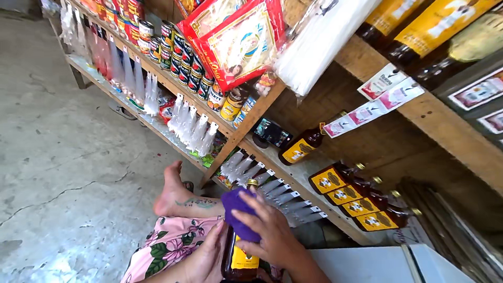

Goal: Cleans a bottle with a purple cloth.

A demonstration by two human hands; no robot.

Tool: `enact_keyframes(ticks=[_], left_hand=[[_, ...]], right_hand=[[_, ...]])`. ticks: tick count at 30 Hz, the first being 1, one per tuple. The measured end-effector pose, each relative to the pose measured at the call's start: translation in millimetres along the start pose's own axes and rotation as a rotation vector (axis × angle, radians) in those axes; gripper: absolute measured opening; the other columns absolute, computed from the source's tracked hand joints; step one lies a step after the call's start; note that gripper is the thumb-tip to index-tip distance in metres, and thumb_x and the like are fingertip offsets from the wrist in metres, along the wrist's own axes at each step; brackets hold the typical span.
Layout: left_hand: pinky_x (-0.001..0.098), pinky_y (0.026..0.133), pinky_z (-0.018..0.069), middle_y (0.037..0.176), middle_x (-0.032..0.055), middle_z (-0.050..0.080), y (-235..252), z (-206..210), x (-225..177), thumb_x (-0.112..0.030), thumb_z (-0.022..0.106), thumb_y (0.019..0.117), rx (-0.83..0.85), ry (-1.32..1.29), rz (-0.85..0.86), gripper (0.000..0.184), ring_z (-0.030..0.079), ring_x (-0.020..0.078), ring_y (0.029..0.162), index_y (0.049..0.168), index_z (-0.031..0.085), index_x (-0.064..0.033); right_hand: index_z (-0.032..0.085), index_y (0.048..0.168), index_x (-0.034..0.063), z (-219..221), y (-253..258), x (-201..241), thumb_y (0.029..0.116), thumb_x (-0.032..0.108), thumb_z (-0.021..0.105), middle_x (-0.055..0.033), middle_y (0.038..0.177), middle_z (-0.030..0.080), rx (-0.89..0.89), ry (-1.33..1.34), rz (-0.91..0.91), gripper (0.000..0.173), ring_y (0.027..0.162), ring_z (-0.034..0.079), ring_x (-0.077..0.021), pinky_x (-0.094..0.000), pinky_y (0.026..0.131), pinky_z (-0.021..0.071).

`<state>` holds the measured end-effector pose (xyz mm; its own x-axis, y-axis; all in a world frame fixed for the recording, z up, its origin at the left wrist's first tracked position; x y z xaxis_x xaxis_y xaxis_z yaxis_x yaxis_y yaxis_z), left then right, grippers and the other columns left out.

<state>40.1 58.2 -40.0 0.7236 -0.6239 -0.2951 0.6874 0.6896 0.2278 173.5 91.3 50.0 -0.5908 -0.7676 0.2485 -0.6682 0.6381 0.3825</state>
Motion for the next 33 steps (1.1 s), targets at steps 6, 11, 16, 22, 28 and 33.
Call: enact_keyframes(ticks=[6,11,16,22,28,33], left_hand=[[0.0446,0.107,0.0500,0.128,0.0082,0.068,0.7,0.2,1.3,-0.070,0.059,0.0895,-0.034,0.014,-0.012,0.068,0.063,0.0211,0.123,0.133,0.062,-0.0173],[0.0469,0.110,0.0472,0.136,0.0083,0.063,0.4,8.1,0.6,-0.069,0.060,0.0898,-0.008,0.103,-0.049,0.081,0.059,0.0237,0.129,0.150,0.042,-0.0182],[0.0355,0.108,0.0505,0.141,-0.0003,0.059,1.3,26.8,-4.3,-0.073,0.056,0.0888,-0.026,0.364,0.029,0.096,0.059,0.0135,0.128,0.158,0.023,-0.0146],[0.0470,0.113,0.0445,0.152,0.0089,0.049,1.6,9.1,2.8,-0.066,0.057,0.0936,0.053,0.281,-0.030,0.096,0.052,0.0242,0.137,0.163,0.010,-0.0188],[0.0448,0.106,0.0518,0.145,0.0079,0.056,0.5,5.0,4.6,-0.079,0.055,0.0855,-0.082,0.304,0.000,0.106,0.058,0.0226,0.132,0.159,0.019,-0.0112],[0.0456,0.107,0.0495,0.131,0.0058,0.067,-1.7,3.1,3.7,-0.080,0.054,0.0837,-0.096,0.129,-0.019,0.082,0.062,0.0204,0.126,0.138,0.058,-0.0185]], right_hand=[[0.061,0.141,0.0296,3.0,-5.6,-2.1,0.0975,0.048,0.059,-0.0023,0.157,0.049,0.170,0.057,-0.074,0.047,0.152,0.032,-0.0336,-0.0603,0.123,0.0234],[0.058,0.143,0.0287,-7.3,-3.2,-22.2,0.1021,0.066,0.036,0.0012,0.155,0.051,0.014,0.039,0.026,0.059,0.153,0.030,-0.0285,-0.0641,0.123,0.0150],[0.050,0.148,0.0063,-28.2,-0.3,-45.1,0.1036,0.062,0.038,-0.0189,0.155,0.048,-0.237,0.062,0.135,0.073,0.150,0.036,-0.0310,-0.0548,0.124,0.0253],[0.061,0.137,0.0215,-22.7,0.1,-32.4,0.1076,0.047,0.044,-0.0062,0.143,0.061,-0.324,0.056,0.032,0.042,0.142,0.049,-0.0242,-0.0471,0.120,0.0384],[0.066,0.131,0.0228,-6.6,-4.7,-11.2,0.1073,0.048,0.042,-0.0007,0.138,0.065,-0.123,0.005,-0.025,0.042,0.139,0.052,-0.0180,-0.0527,0.124,0.0291],[0.071,0.126,0.0246,-3.8,-10.3,11.9,0.1056,0.031,0.050,0.0003,0.139,0.065,0.077,0.141,-0.160,0.030,0.142,0.048,-0.0241,-0.0522,0.121,0.0330]])
Point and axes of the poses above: each hand's wrist, its own y-axis towards the middle knuckle, its own z-axis out of the palm, x = y × z, the point moved 4 cm from there along y, towards the middle knuckle
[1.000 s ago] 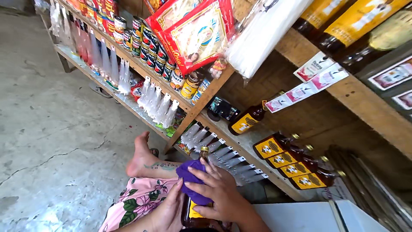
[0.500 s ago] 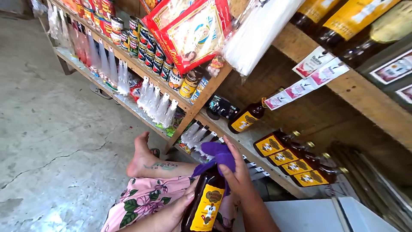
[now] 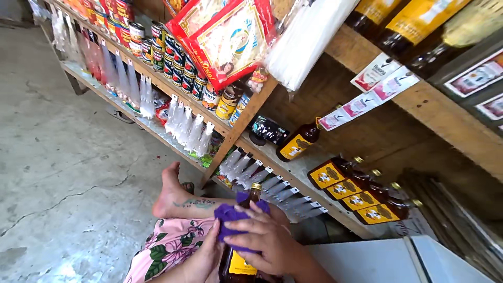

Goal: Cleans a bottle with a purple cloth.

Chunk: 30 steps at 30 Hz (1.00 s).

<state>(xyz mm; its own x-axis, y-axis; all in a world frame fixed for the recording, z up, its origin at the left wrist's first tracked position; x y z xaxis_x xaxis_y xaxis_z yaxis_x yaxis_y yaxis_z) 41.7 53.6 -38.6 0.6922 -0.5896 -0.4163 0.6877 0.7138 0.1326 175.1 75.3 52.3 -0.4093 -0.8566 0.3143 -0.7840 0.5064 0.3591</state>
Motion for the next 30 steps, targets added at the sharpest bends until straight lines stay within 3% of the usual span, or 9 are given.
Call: enact_keyframes(ticks=[2,4,7,9,12,18,23,25,30], left_hand=[[0.0432,0.106,0.0504,0.127,0.0052,0.069,1.6,0.2,-2.3,-0.077,0.054,0.0863,0.040,-0.010,0.044,0.073,0.063,0.0186,0.123,0.130,0.065,-0.0193],[0.0442,0.108,0.0492,0.130,0.0047,0.067,0.6,1.7,-2.6,-0.077,0.053,0.0868,0.038,0.017,0.042,0.075,0.061,0.0193,0.125,0.135,0.060,-0.0197],[0.0472,0.112,0.0455,0.146,0.0037,0.057,-0.5,2.8,-0.1,-0.077,0.050,0.0884,0.074,0.066,0.003,0.091,0.054,0.0218,0.136,0.158,0.029,-0.0223],[0.0469,0.114,0.0436,0.150,0.0039,0.053,0.3,4.3,-0.2,-0.076,0.049,0.0901,0.109,0.094,0.010,0.095,0.052,0.0222,0.138,0.162,0.019,-0.0227],[0.0456,0.114,0.0442,0.150,0.0039,0.053,0.8,5.0,-1.1,-0.075,0.047,0.0917,0.138,0.139,0.030,0.093,0.052,0.0216,0.138,0.162,0.018,-0.0218],[0.0450,0.113,0.0453,0.148,0.0049,0.055,0.9,3.3,-0.8,-0.072,0.049,0.0930,0.146,0.111,0.030,0.090,0.054,0.0213,0.135,0.161,0.020,-0.0217],[0.0295,0.106,0.0522,0.142,-0.0019,0.057,0.2,32.9,-13.1,-0.086,0.044,0.0832,-0.084,0.288,-0.019,0.111,0.058,0.0096,0.129,0.158,0.012,-0.0109],[0.0377,0.110,0.0490,0.149,0.0047,0.054,0.8,13.2,-4.5,-0.080,0.051,0.0866,0.010,0.203,0.015,0.108,0.055,0.0173,0.135,0.161,0.012,-0.0116],[0.0425,0.109,0.0492,0.143,0.0051,0.059,0.1,-0.2,1.9,-0.078,0.050,0.0882,0.039,0.152,0.001,0.093,0.057,0.0196,0.132,0.153,0.036,-0.0139]], right_hand=[[0.071,0.126,0.0244,-1.0,0.0,3.9,0.1067,0.028,0.050,0.0000,0.140,0.064,0.067,0.057,-0.056,0.028,0.144,0.047,-0.0242,-0.0507,0.122,0.0322],[0.071,0.125,0.0244,-5.3,0.6,-0.9,0.1077,0.030,0.050,0.0003,0.140,0.064,0.013,0.043,-0.061,0.028,0.141,0.050,-0.0215,-0.0485,0.122,0.0341],[0.064,0.130,0.0256,-18.4,4.3,-17.7,0.1080,0.037,0.048,0.0023,0.141,0.062,-0.146,-0.073,0.029,0.029,0.140,0.050,-0.0167,-0.0465,0.122,0.0343],[0.064,0.131,0.0231,-30.6,8.1,-31.8,0.1082,0.040,0.046,0.0013,0.139,0.064,-0.281,-0.146,0.113,0.033,0.137,0.054,-0.0142,-0.0452,0.122,0.0356],[0.066,0.132,0.0148,-40.6,10.7,-53.0,0.1065,0.037,0.052,-0.0056,0.137,0.066,-0.430,-0.140,0.187,0.036,0.133,0.058,-0.0165,-0.0492,0.121,0.0356],[0.063,0.137,0.0191,-20.4,12.8,-43.1,0.1094,0.046,0.034,-0.0033,0.145,0.061,-0.201,-0.185,0.167,0.048,0.147,0.042,-0.0276,-0.0611,0.123,0.0230],[0.062,0.134,0.0179,-11.5,5.5,-32.0,0.1104,0.039,0.036,-0.0021,0.138,0.065,-0.173,-0.169,0.111,0.041,0.139,0.052,-0.0184,-0.0529,0.123,0.0281],[0.061,0.135,0.0190,-9.0,2.1,-26.1,0.1107,0.038,0.035,-0.0021,0.139,0.064,-0.157,-0.159,0.104,0.041,0.136,0.054,-0.0158,-0.0503,0.124,0.0292],[0.063,0.134,0.0242,-2.9,-1.8,-7.9,0.1060,0.026,0.040,-0.0021,0.143,0.061,-0.086,-0.158,0.024,0.036,0.141,0.049,-0.0257,-0.0512,0.120,0.0364]])
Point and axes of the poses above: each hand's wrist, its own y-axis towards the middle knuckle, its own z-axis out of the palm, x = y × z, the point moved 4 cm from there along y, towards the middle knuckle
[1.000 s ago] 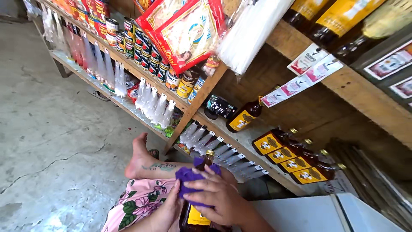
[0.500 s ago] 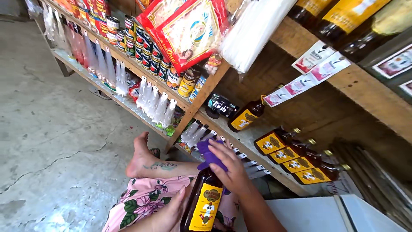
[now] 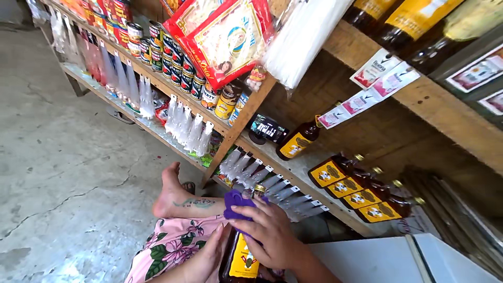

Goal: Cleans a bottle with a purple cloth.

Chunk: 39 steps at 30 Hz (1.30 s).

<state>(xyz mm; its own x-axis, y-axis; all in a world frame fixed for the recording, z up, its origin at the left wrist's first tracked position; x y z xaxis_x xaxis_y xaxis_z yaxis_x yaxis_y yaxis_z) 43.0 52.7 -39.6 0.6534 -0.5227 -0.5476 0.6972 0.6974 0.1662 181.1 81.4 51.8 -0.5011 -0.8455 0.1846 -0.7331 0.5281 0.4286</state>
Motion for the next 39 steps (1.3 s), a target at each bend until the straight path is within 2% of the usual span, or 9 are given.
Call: enact_keyframes(ticks=[5,11,15,19,26,30,34,37,39], left_hand=[[0.0363,0.103,0.0527,0.121,0.0007,0.071,1.2,3.5,-8.1,-0.072,0.052,0.0901,-0.058,-0.048,0.070,0.063,0.065,0.0131,0.117,0.125,0.065,-0.0223],[0.0409,0.114,0.0440,0.154,0.0033,0.049,0.5,3.0,-3.0,-0.077,0.045,0.0915,0.083,0.048,0.064,0.095,0.050,0.0183,0.140,0.162,0.020,-0.0169],[0.0416,0.116,0.0429,0.155,0.0044,0.047,0.1,1.3,-2.3,-0.077,0.048,0.0903,0.075,0.074,0.058,0.100,0.048,0.0192,0.141,0.162,0.015,-0.0154],[0.0389,0.112,0.0470,0.152,0.0040,0.050,-1.8,6.7,-4.7,-0.080,0.048,0.0878,-0.003,0.106,0.044,0.105,0.052,0.0168,0.138,0.160,0.015,-0.0116],[0.0432,0.108,0.0502,0.145,0.0056,0.057,-0.4,-2.5,0.2,-0.077,0.052,0.0882,-0.005,-0.012,0.024,0.096,0.057,0.0211,0.133,0.156,0.029,-0.0131],[0.0435,0.104,0.0528,0.133,0.0041,0.066,-0.7,-0.3,-1.5,-0.080,0.052,0.0862,-0.059,-0.014,-0.006,0.082,0.063,0.0194,0.125,0.140,0.054,-0.0176],[0.0382,0.101,0.0540,0.115,0.0034,0.073,2.2,2.9,-5.4,-0.075,0.056,0.0864,-0.092,-0.126,0.008,0.068,0.068,0.0153,0.112,0.122,0.069,-0.0195],[0.0424,0.105,0.0518,0.124,0.0035,0.070,-0.9,4.8,-4.1,-0.079,0.057,0.0832,-0.099,-0.120,-0.045,0.077,0.065,0.0183,0.120,0.134,0.061,-0.0216],[0.0451,0.110,0.0480,0.141,0.0026,0.061,-1.6,4.7,-3.3,-0.078,0.052,0.0873,-0.005,-0.065,-0.020,0.087,0.057,0.0204,0.132,0.154,0.037,-0.0239]], right_hand=[[0.072,0.120,0.0223,-7.8,-2.4,10.9,0.1037,0.012,0.050,-0.0031,0.135,0.066,0.069,0.230,-0.164,0.029,0.135,0.055,-0.0251,-0.0442,0.116,0.0419],[0.061,0.132,0.0231,-31.3,-1.8,-23.2,0.1025,0.020,0.052,-0.0041,0.145,0.058,-0.284,0.093,0.084,0.031,0.138,0.052,-0.0212,-0.0433,0.115,0.0445],[0.052,0.146,0.0182,-18.6,-1.3,-40.0,0.1047,0.038,0.051,-0.0195,0.159,0.041,-0.219,0.042,0.232,0.046,0.150,0.037,-0.0305,-0.0469,0.120,0.0372],[0.054,0.140,0.0208,-9.0,-5.0,-31.5,0.1065,0.037,0.049,-0.0127,0.157,0.047,-0.199,0.031,0.167,0.038,0.151,0.034,-0.0334,-0.0512,0.123,0.0310],[0.063,0.129,0.0236,3.7,-15.9,-16.3,0.1072,0.037,0.046,-0.0021,0.146,0.059,-0.130,0.065,0.036,0.031,0.146,0.043,-0.0262,-0.0469,0.123,0.0323],[0.066,0.125,0.0245,3.9,-21.9,-4.5,0.1082,0.031,0.045,0.0021,0.142,0.063,-0.063,0.112,-0.051,0.028,0.144,0.046,-0.0222,-0.0426,0.122,0.0339],[0.069,0.121,0.0143,-2.6,-23.3,5.9,0.1064,0.018,0.051,-0.0078,0.132,0.069,0.062,0.448,-0.156,0.023,0.135,0.057,-0.0264,-0.0447,0.118,0.0411],[0.063,0.126,0.0153,-11.1,-23.5,-5.0,0.1057,0.020,0.054,-0.0070,0.135,0.066,-0.087,0.546,-0.074,0.023,0.133,0.058,-0.0238,-0.0443,0.116,0.0449],[0.062,0.132,0.0202,-15.7,-19.6,-16.0,0.1047,0.028,0.057,-0.0045,0.141,0.063,-0.271,0.446,0.051,0.029,0.137,0.054,-0.0230,-0.0447,0.116,0.0444]])
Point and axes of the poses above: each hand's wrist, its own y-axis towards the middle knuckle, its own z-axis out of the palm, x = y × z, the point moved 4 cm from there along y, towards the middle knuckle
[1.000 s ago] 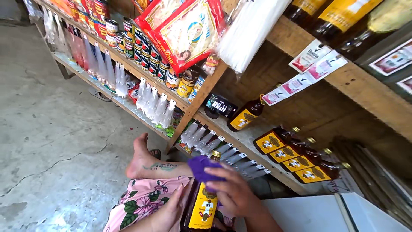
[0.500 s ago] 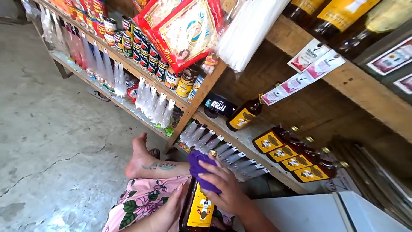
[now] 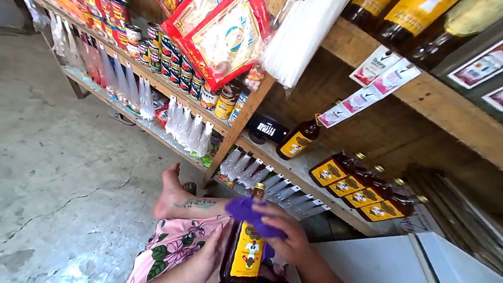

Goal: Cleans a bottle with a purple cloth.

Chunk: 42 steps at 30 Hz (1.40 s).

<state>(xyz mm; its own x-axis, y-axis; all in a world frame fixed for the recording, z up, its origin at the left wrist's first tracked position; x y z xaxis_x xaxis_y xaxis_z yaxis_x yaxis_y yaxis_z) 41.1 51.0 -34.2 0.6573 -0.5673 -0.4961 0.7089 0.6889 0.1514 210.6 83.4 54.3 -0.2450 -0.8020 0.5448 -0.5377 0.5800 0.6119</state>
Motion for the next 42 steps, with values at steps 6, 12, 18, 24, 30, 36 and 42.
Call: enact_keyframes(ticks=[6,12,18,24,30,36,42], left_hand=[[0.0460,0.114,0.0437,0.151,0.0036,0.053,2.4,-1.5,1.1,-0.074,0.048,0.0923,0.059,0.057,0.056,0.093,0.052,0.0207,0.138,0.162,0.017,-0.0223],[0.0390,0.110,0.0497,0.149,0.0018,0.053,0.1,4.9,-3.0,-0.084,0.042,0.0864,-0.064,0.154,0.017,0.106,0.054,0.0159,0.136,0.160,0.015,-0.0115],[0.0470,0.102,0.0537,0.140,0.0082,0.061,-0.7,-5.8,1.5,-0.082,0.049,0.0846,-0.039,-0.105,-0.017,0.094,0.060,0.0249,0.129,0.148,0.042,-0.0139],[0.0428,0.100,0.0538,0.118,0.0067,0.072,3.7,-8.8,-2.7,-0.079,0.062,0.0785,-0.053,-0.288,0.048,0.072,0.067,0.0191,0.114,0.120,0.071,-0.0206],[0.0342,0.087,0.0587,0.104,0.0052,0.075,0.7,-10.9,-3.8,-0.083,0.060,0.0759,-0.135,-0.263,0.063,0.075,0.071,0.0142,0.099,0.113,0.075,-0.0200],[0.0414,0.104,0.0520,0.136,0.0053,0.065,0.4,-17.5,-1.5,-0.072,0.062,0.0852,-0.076,-0.306,0.062,0.084,0.062,0.0204,0.125,0.152,0.042,-0.0246],[0.0386,0.097,0.0557,0.125,0.0080,0.069,3.0,-10.1,-2.1,-0.069,0.062,0.0875,-0.017,-0.329,-0.008,0.068,0.067,0.0193,0.116,0.135,0.064,-0.0201]], right_hand=[[0.055,0.144,0.0199,7.9,17.0,-14.4,0.1059,0.054,0.041,-0.0095,0.157,0.048,0.097,-0.434,0.113,0.053,0.152,0.032,-0.0326,-0.0554,0.125,0.0232],[0.062,0.133,0.0186,22.4,13.7,-4.6,0.1075,0.048,0.041,-0.0022,0.140,0.063,0.172,-0.442,0.015,0.044,0.143,0.047,-0.0231,-0.0496,0.123,0.0300],[0.063,0.133,0.0207,37.7,0.7,3.3,0.1075,0.044,0.043,-0.0002,0.141,0.063,0.287,-0.390,-0.027,0.040,0.144,0.045,-0.0236,-0.0485,0.124,0.0288],[0.065,0.131,0.0182,49.5,-4.0,12.9,0.1061,0.037,0.050,-0.0028,0.140,0.063,0.447,-0.210,-0.104,0.034,0.145,0.045,-0.0268,-0.0489,0.124,0.0290],[0.073,0.119,0.0174,47.3,-3.4,23.9,0.1031,0.023,0.056,-0.0042,0.132,0.069,0.566,-0.022,-0.190,0.024,0.140,0.051,-0.0271,-0.0477,0.122,0.0294],[0.076,0.110,0.0136,35.6,-12.3,31.0,0.1049,0.019,0.053,-0.0069,0.121,0.073,0.618,0.121,-0.237,0.024,0.132,0.058,-0.0290,-0.0496,0.121,0.0318],[0.076,0.104,0.0170,14.5,-20.6,30.4,0.1039,0.019,0.055,-0.0010,0.118,0.073,0.565,-0.007,-0.231,0.021,0.131,0.057,-0.0226,-0.0437,0.122,0.0313]])
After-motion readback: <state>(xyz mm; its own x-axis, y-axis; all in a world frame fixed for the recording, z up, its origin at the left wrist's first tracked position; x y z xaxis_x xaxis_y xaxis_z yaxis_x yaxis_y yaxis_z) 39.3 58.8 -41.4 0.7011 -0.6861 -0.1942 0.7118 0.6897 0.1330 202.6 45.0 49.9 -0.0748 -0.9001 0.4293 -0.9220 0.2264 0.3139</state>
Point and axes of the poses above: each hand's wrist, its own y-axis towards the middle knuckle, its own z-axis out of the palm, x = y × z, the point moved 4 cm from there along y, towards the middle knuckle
